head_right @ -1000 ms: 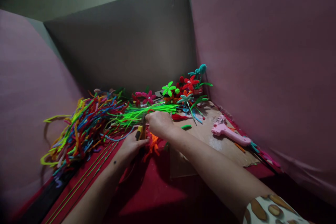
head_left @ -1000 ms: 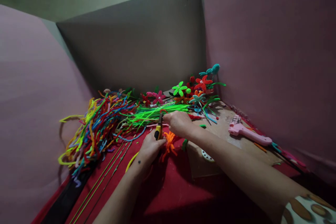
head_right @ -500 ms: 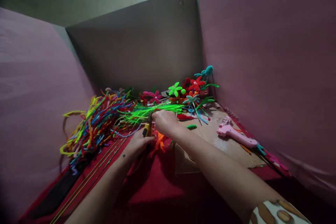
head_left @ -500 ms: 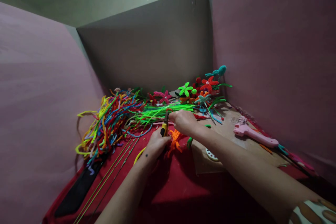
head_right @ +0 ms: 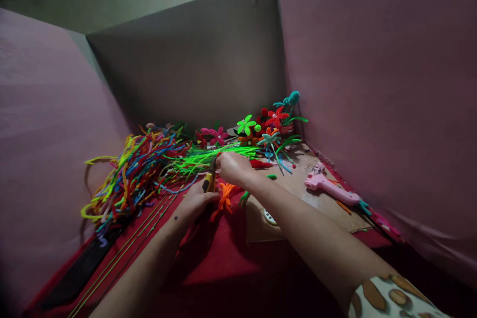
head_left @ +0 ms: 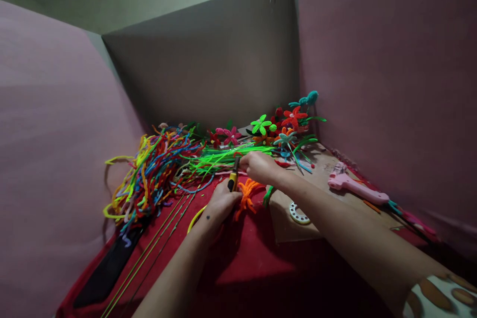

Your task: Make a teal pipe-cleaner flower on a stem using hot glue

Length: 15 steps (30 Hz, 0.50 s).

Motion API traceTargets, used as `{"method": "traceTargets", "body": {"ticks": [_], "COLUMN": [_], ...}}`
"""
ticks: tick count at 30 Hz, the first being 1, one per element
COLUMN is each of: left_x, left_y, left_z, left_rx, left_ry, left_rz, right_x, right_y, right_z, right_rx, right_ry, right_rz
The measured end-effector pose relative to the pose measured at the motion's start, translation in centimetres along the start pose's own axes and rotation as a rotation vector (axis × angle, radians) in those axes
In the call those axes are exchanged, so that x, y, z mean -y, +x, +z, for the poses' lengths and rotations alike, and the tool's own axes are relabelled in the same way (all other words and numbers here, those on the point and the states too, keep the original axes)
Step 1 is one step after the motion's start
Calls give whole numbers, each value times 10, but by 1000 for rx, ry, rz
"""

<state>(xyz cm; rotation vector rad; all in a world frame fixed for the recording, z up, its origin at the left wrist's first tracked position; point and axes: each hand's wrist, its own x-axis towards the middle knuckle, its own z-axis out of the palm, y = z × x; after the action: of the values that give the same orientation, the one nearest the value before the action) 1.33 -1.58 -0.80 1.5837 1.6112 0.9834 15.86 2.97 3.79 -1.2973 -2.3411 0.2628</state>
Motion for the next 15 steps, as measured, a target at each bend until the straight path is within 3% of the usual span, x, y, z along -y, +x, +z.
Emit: {"method": "traceTargets", "body": {"ticks": [9,15], "left_x": [4,10], "left_y": [0,6], "left_z": [0,0], "left_rx": [41,-19], "left_ry": [-46,-82], "left_rz": [12,-11], "right_x": [-8,-6], "right_y": [6,13], "right_z": [-2,-4], "right_rx": [87,134], "right_ry": [137,127], "right_rz": [-18,-25]}}
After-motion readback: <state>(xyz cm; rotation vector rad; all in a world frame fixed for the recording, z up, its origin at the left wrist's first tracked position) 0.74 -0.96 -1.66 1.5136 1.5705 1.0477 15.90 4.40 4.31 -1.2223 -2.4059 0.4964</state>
